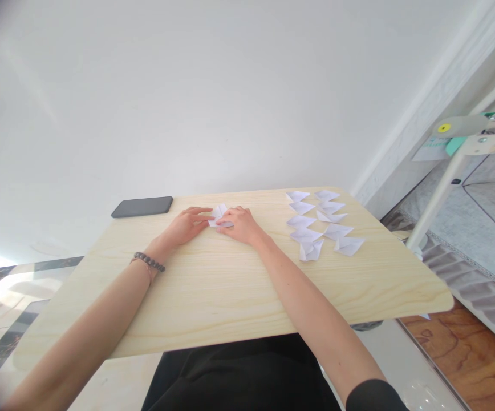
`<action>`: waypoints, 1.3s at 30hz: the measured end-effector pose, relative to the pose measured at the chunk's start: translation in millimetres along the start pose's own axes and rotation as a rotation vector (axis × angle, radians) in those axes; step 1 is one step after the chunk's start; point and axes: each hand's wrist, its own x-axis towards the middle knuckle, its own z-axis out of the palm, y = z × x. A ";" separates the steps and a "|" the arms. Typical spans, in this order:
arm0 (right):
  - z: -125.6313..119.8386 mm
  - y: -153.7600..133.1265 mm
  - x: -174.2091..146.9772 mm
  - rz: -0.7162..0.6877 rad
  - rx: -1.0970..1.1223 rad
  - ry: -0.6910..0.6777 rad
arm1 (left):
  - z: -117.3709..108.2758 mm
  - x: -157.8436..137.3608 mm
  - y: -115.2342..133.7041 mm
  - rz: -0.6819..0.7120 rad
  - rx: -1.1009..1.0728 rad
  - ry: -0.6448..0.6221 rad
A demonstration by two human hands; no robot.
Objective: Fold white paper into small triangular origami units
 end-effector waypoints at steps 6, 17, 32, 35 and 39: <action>3.1 7.7 3.3 0.197 -0.065 0.061 | -4.7 -1.8 23.4 0.082 0.112 -0.137; 2.9 16.1 5.5 0.361 -0.033 0.090 | -8.5 -6.5 49.5 0.055 0.231 -0.214; 4.8 9.0 5.9 0.414 -0.181 0.045 | -20.4 -11.9 71.5 -0.042 0.267 -0.331; 4.4 8.7 5.8 0.411 -0.191 0.033 | -19.0 -12.5 69.2 -0.029 0.275 -0.327; 4.1 8.1 5.7 0.390 -0.181 0.035 | -18.1 -11.9 67.7 -0.007 0.291 -0.321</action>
